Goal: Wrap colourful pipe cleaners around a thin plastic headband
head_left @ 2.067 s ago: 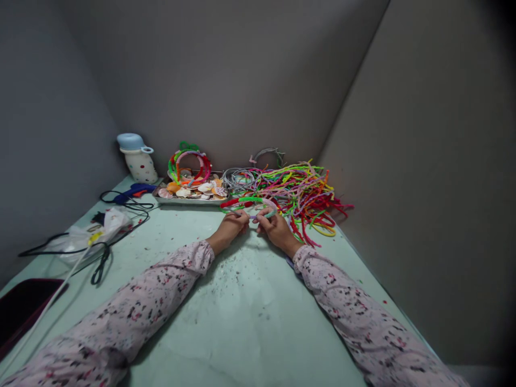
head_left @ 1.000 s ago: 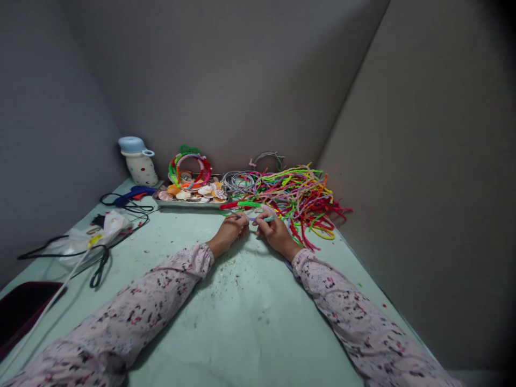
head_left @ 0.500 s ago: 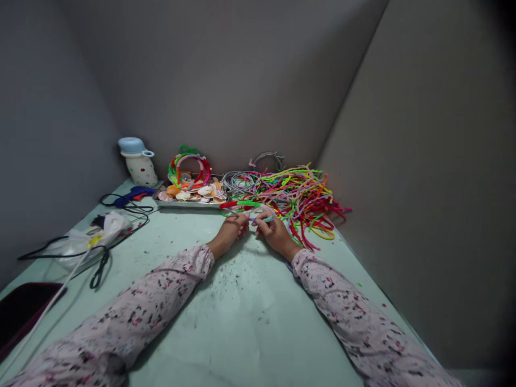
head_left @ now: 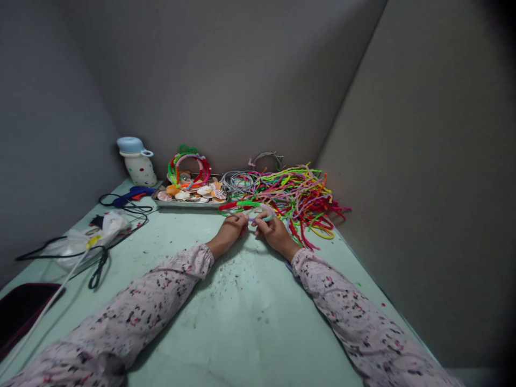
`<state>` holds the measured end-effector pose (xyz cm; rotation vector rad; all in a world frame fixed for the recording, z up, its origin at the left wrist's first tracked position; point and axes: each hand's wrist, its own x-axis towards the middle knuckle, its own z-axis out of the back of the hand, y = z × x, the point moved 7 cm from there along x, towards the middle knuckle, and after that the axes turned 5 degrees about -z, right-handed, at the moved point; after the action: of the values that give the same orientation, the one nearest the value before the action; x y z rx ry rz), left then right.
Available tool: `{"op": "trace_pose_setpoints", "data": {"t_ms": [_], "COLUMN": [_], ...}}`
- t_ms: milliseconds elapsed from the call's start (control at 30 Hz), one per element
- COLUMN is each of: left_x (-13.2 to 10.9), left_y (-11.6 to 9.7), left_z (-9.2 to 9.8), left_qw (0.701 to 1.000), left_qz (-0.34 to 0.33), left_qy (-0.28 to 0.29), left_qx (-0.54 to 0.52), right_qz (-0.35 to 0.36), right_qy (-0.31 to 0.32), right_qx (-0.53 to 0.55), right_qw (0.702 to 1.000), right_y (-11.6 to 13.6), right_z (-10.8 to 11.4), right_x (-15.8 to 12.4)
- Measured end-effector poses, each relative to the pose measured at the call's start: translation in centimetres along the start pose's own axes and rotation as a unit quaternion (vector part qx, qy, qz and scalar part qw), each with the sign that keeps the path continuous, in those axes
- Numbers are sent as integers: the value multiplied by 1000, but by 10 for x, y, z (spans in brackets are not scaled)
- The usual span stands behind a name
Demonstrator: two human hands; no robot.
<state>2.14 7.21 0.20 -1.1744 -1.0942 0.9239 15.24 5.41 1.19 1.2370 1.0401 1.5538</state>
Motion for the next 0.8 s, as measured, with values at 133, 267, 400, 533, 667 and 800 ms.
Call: {"op": "trace_pose_setpoints", "data": {"t_ms": [133, 267, 400, 533, 667, 800], "left_x": [-2, -5, -8, -9, -11, -10], "left_y": [-4, -6, -8, -11, -14, -11], "left_z": [-3, -3, -2, -3, -3, -1], "left_qw": [1000, 999, 997, 996, 998, 1000], "left_qz": [3, -18, -46, -50, -45, -14], "left_qy": [16, 33, 39, 44, 37, 10], "left_qx": [-19, -17, -46, -59, -38, -16], "right_qz": [-38, -35, -28, -29, -40, -63], "right_qy": [-23, -27, -18, -21, -20, -20], "right_qx": [58, 69, 57, 66, 46, 60], "right_qw": [997, 997, 998, 997, 998, 996], "right_y": [-2, -1, 0, 1, 1, -4], "right_z": [3, 7, 8, 9, 9, 9], "right_x": [3, 5, 6, 6, 6, 7]}}
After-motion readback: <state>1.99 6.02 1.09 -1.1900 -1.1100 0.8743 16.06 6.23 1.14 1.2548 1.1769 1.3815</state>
